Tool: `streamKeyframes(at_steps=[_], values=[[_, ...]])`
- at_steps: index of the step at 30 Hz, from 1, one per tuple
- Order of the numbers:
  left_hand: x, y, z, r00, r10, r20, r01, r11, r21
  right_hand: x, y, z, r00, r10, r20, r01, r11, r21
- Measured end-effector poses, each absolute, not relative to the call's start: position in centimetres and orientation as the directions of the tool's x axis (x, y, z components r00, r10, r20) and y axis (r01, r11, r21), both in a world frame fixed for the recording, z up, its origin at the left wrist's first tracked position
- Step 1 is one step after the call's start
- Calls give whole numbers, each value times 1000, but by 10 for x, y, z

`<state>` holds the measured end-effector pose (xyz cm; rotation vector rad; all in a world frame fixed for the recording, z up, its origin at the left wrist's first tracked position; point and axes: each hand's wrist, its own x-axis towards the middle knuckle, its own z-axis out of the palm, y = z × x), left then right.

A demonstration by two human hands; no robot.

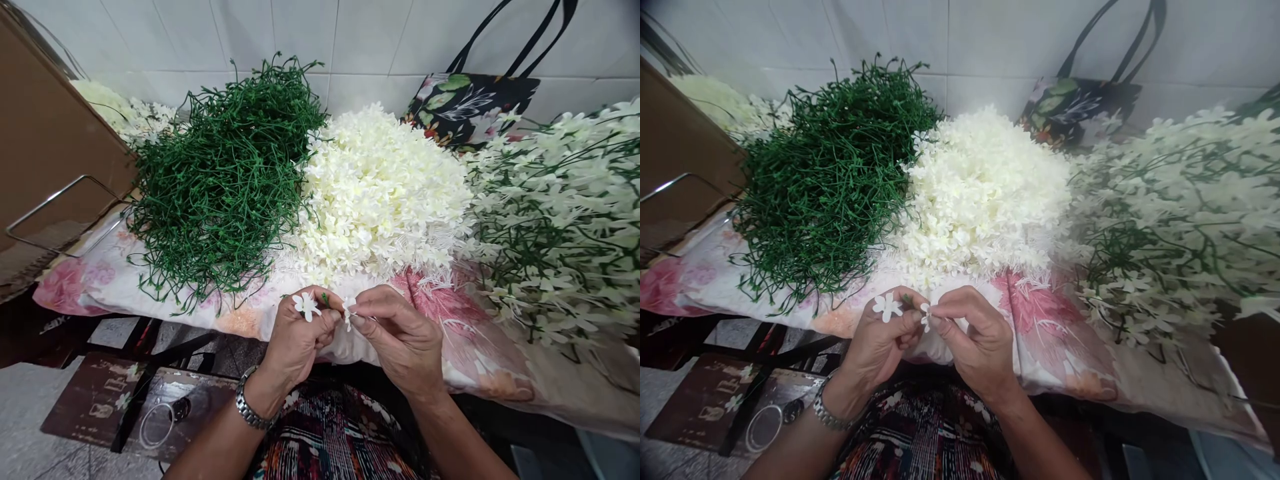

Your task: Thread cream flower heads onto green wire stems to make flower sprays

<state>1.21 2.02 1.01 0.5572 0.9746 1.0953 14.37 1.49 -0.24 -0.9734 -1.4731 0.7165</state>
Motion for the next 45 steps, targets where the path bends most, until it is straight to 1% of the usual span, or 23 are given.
streamKeyframes(at_steps=[3,8,11,13,15,17,20,22,24,27,29,31,34,37,40,45], values=[[14,18,6,105,921,-376,-481,378,791,144,15,-5,-43,871,490,185,489,-852],[13,13,0,36,960,-279,-429,267,863,144,13,-3,-135,858,495,246,513,-822],[11,12,-3,13,975,-220,-391,207,897,146,13,1,-199,866,458,296,499,-815],[8,12,-3,-7,983,-182,-357,168,919,149,13,2,-254,882,397,315,464,-828],[5,13,-2,-44,993,-110,-274,94,957,151,14,3,-279,901,333,326,414,-850],[3,14,2,-64,998,-23,-142,14,990,151,16,4,-282,915,290,362,381,-851],[2,14,8,-61,996,70,19,-69,997,147,17,7,-301,900,316,414,421,-807],[1,14,10,-42,996,79,61,-77,995,144,18,8,-292,891,346,409,444,-797],[-2,14,10,5,1000,25,67,-25,997,144,19,8,-277,897,345,398,433,-809],[-7,13,7,99,993,-64,6,63,998,147,19,5,-265,907,328,395,413,-821],[-10,14,6,126,990,-58,-22,61,998,150,20,4,-252,915,315,392,394,-831],[-12,15,8,129,992,-16,7,15,1000,151,20,6,-237,928,289,378,362,-852],[-13,17,12,166,985,52,123,-73,990,152,21,14,-233,929,288,344,355,-869],[-12,18,15,233,963,134,227,-188,956,150,23,24,-277,898,343,364,429,-827],[-13,18,13,282,934,220,270,-298,916,149,25,30,-329,868,371,406,485,-775],[-15,16,6,336,905,261,349,-377,858,149,24,28,-380,839,390,449,536,-715]])
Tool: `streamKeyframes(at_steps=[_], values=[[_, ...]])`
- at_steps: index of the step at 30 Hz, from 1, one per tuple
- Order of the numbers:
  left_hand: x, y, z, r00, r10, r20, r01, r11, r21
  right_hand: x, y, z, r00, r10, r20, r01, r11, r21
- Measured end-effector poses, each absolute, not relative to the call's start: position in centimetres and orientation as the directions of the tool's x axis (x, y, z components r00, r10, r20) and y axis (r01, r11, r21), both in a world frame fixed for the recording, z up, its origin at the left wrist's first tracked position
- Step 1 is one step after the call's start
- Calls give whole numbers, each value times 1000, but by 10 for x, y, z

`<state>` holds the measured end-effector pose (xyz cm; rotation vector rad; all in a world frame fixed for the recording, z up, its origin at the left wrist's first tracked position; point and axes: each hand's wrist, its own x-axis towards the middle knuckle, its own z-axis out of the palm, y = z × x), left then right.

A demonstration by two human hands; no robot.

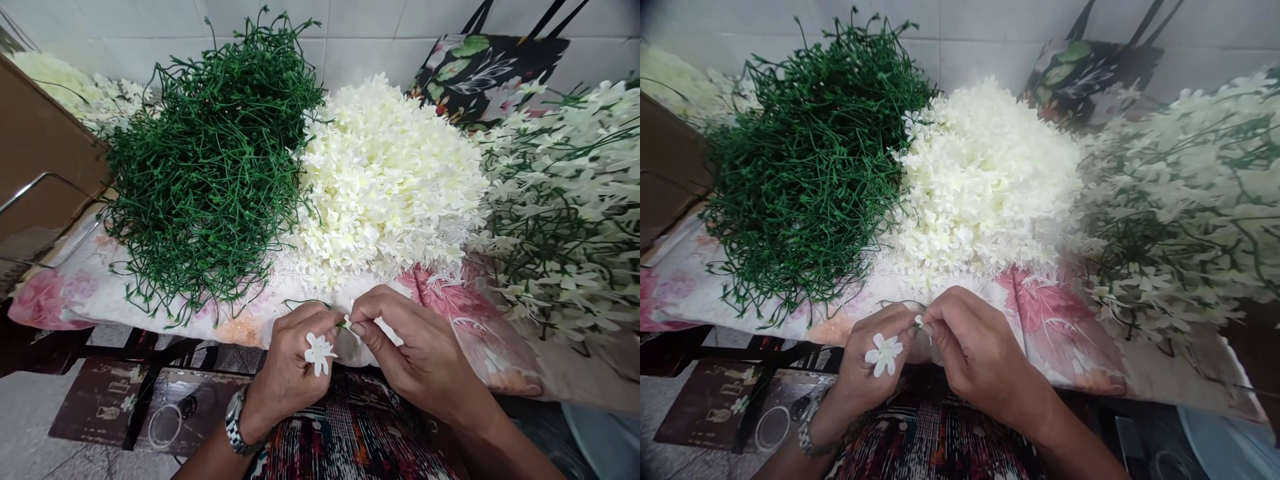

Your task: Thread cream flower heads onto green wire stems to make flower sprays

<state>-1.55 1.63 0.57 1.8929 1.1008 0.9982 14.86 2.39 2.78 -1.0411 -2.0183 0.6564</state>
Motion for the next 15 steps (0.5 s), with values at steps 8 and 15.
streamKeyframes(at_steps=[8,15], values=[[-8,21,-1,346,889,301,411,-432,803,148,22,7,-347,849,399,479,526,-703],[-6,23,-6,354,885,302,404,-436,804,149,20,-1,-326,844,425,510,536,-673]])
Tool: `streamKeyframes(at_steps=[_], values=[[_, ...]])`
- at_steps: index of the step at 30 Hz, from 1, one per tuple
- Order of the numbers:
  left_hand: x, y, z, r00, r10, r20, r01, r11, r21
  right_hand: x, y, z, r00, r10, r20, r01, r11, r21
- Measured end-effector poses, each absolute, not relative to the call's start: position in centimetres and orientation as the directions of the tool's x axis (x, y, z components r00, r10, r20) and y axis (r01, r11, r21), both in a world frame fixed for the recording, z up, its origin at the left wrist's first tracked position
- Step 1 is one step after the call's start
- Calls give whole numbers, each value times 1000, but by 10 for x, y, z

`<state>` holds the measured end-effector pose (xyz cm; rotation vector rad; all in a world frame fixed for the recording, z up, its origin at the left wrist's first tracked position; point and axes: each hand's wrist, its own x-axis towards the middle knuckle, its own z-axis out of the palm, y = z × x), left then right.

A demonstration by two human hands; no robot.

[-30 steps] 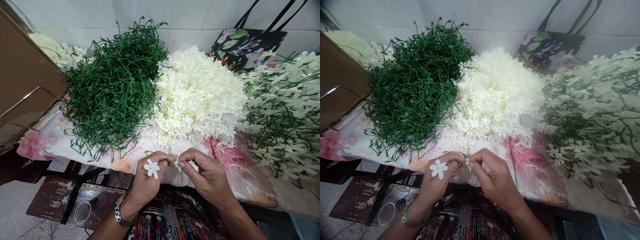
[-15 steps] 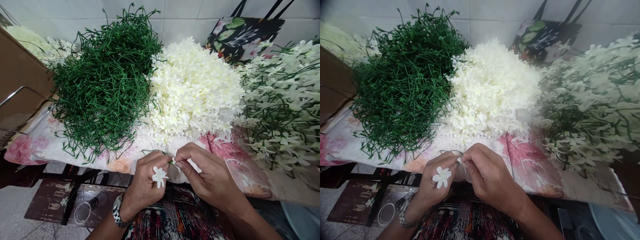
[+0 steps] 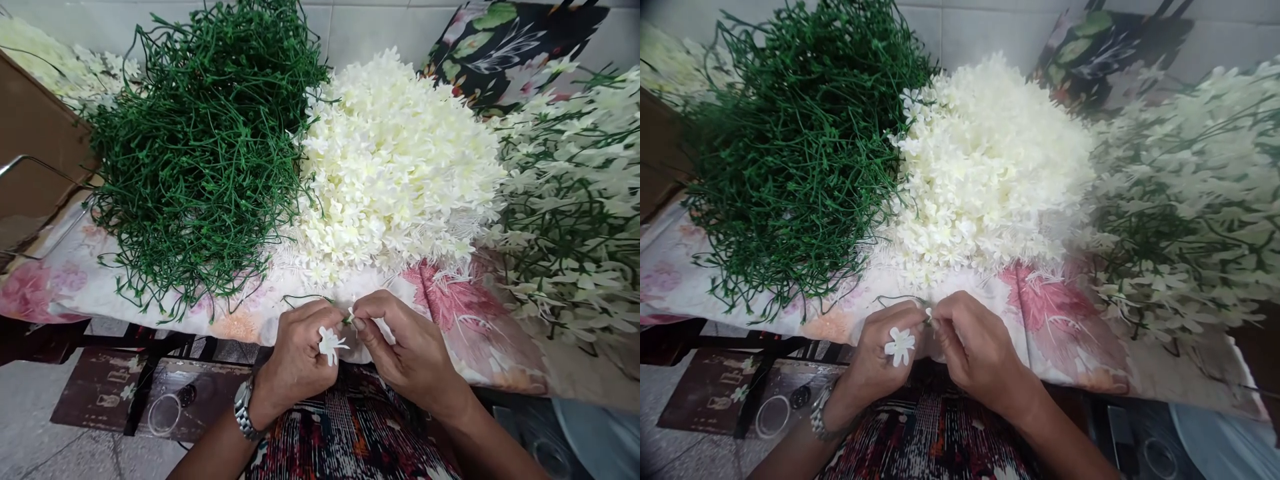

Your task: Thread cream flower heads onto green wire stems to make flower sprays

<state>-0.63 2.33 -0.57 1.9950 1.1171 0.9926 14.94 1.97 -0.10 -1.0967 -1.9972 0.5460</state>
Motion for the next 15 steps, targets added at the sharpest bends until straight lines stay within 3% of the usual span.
streamKeyframes(at_steps=[5,15], values=[[-5,23,-5,355,879,317,409,-451,793,147,17,-5,-338,798,500,522,601,-606],[-5,22,-7,318,895,312,416,-428,802,142,19,-6,-271,861,430,497,508,-704]])
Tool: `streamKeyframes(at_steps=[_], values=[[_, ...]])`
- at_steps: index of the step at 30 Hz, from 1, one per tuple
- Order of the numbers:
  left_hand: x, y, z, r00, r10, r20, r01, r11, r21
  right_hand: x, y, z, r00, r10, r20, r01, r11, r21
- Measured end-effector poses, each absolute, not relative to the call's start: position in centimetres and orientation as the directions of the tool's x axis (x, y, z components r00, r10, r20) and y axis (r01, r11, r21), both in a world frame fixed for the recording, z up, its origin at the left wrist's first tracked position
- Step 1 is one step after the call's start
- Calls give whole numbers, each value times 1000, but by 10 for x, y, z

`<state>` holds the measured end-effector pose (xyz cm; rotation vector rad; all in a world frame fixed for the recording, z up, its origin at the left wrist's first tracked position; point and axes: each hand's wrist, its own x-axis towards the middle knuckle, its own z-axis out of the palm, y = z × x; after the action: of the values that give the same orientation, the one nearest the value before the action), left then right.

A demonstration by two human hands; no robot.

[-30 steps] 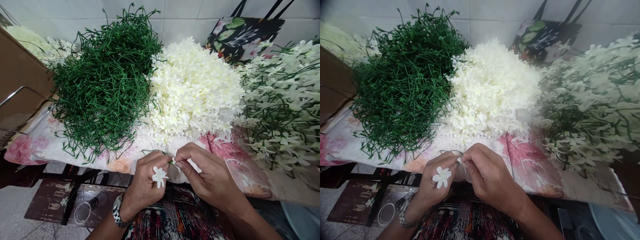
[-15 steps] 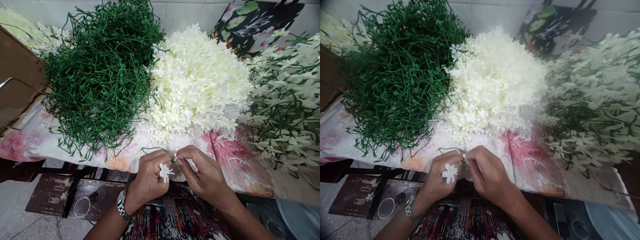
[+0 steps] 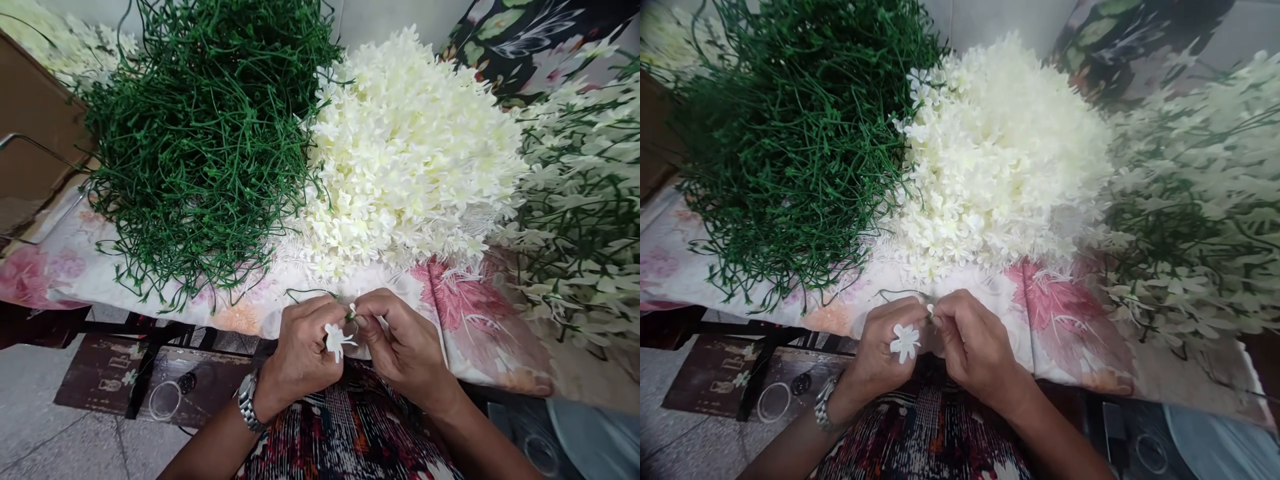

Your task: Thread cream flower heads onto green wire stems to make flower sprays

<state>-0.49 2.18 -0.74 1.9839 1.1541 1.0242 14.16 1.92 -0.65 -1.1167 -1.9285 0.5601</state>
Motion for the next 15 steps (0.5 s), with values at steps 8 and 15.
streamKeyframes(at_steps=[8,15], values=[[-3,22,-9,314,901,300,447,-419,790,139,19,-11,-228,874,430,482,485,-730],[-2,22,-9,307,908,284,470,-404,785,139,20,-12,-252,843,475,474,535,-699]])
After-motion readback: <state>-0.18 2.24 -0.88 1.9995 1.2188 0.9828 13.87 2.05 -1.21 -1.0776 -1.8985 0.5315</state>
